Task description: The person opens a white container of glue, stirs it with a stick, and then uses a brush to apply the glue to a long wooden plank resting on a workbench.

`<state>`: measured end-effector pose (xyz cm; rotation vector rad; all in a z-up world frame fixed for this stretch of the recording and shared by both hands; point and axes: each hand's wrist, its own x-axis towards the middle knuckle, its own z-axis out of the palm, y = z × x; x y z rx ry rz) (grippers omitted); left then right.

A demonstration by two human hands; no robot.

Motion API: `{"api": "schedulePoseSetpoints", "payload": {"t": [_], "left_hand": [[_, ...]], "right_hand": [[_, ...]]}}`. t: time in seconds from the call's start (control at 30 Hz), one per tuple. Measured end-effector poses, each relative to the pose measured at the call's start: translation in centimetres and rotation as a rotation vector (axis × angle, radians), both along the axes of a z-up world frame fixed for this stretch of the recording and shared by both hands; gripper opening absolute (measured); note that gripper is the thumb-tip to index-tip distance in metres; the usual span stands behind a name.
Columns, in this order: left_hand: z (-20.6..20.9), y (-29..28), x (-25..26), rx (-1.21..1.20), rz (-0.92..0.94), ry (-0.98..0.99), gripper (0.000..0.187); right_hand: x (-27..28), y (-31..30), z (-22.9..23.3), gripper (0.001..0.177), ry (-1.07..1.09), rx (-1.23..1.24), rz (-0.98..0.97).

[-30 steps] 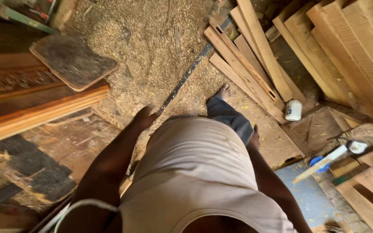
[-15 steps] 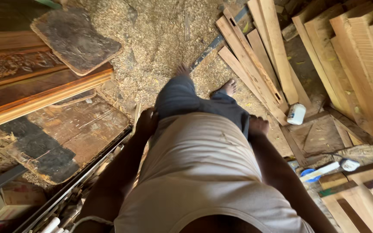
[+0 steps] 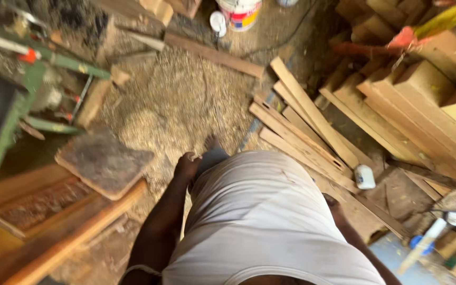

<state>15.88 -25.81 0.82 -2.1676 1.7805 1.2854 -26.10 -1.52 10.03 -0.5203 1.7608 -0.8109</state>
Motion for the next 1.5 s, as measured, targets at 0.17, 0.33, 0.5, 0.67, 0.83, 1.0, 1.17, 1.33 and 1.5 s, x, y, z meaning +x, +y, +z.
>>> {"api": "schedulePoseSetpoints", "payload": {"t": [0.17,0.33,0.5,0.67,0.83,1.0,1.17,1.33,1.5], "left_hand": [[-0.1,-6.7,4.1,0.174,-0.013,-0.017,0.057],[1.7,-13.2,8.7,0.251,-0.147,-0.076,0.063],[2.8,-16.3,14.7,0.127,0.035,0.003,0.06],[0.8,-14.1,19.9,0.112,0.364,0.137,0.056],[0.5,-8.4,21.8,0.075,-0.04,-0.112,0.063],[0.3,-6.4,21.0,0.159,0.219,-0.02,0.066],[-0.1,-6.6,20.6,0.136,0.365,0.053,0.068],[-0.4,-8.6,20.7,0.191,0.448,0.067,0.07],[0.3,-12.3,19.2,0.167,0.442,-0.028,0.072]], "right_hand": [[4.5,-7.8,-0.5,0.035,-0.167,0.6,0.03],[7.5,-14.3,-1.5,0.035,-0.176,0.732,0.052],[7.9,-12.8,-0.1,0.052,-0.073,0.489,0.128],[7.0,-14.8,0.8,0.097,0.757,0.216,0.414],[8.8,-22.4,2.2,0.092,0.784,0.37,0.358],[10.8,-27.6,3.4,0.089,0.791,0.322,0.417],[10.7,-31.4,0.5,0.093,0.765,0.346,0.524],[10.1,-36.9,-1.5,0.094,0.766,0.3,0.583],[8.6,-42.8,-2.5,0.092,0.714,0.427,0.558]]}}
